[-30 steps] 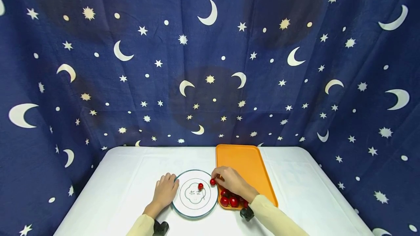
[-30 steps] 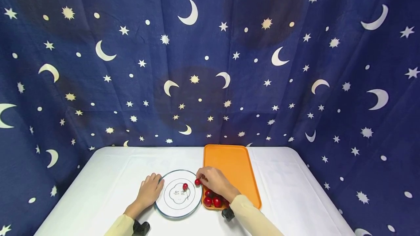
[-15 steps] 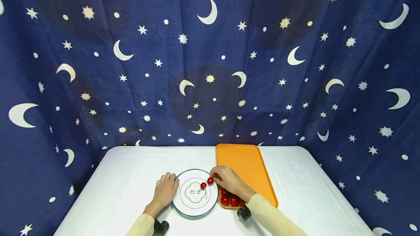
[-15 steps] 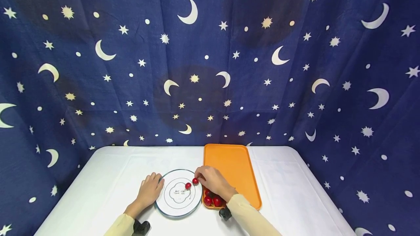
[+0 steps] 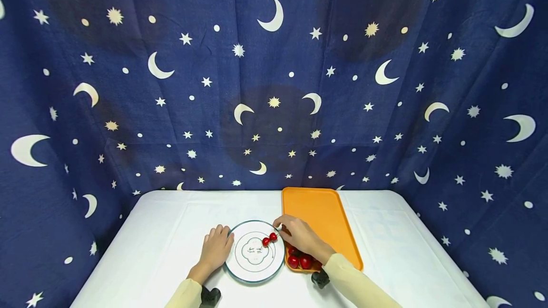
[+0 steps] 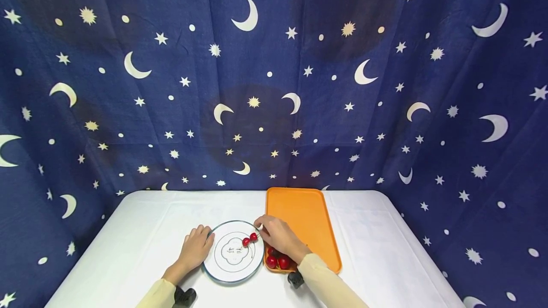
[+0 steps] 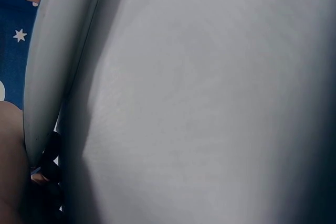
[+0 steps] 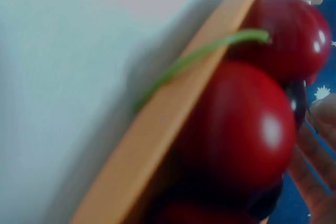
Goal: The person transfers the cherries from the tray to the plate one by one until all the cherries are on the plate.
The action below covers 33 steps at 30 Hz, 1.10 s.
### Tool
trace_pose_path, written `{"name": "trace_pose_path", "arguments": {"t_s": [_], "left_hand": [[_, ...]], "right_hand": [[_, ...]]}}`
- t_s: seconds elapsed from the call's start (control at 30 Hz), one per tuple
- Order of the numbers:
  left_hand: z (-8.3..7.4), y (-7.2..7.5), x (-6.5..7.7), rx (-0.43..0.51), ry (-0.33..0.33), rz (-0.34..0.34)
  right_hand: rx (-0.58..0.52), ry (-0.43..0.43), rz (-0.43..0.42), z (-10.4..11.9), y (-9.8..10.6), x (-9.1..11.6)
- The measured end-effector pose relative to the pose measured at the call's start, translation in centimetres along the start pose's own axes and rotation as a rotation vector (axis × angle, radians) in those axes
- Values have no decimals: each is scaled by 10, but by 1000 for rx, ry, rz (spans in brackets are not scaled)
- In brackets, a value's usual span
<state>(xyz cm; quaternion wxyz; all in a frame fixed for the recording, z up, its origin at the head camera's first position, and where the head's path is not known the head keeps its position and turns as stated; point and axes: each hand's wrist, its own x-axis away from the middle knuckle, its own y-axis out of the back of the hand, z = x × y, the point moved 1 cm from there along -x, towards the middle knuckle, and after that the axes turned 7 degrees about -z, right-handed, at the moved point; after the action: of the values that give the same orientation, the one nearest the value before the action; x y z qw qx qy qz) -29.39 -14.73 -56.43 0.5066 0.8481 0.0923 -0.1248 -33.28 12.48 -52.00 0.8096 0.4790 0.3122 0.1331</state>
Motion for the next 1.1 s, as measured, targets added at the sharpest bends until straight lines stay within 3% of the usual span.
{"name": "trace_pose_path", "arguments": {"t_s": [0.37,0.8,1.1], "left_hand": [[1,-2,0,6,5,-9],[0,0,0,7,1,-5],[-2,1,2,0,-10,-27]], "right_hand": [[38,-5,-36,-16,8,10],[102,29,33,-28,23,20],[83,-11,127,-32,27,26]]}}
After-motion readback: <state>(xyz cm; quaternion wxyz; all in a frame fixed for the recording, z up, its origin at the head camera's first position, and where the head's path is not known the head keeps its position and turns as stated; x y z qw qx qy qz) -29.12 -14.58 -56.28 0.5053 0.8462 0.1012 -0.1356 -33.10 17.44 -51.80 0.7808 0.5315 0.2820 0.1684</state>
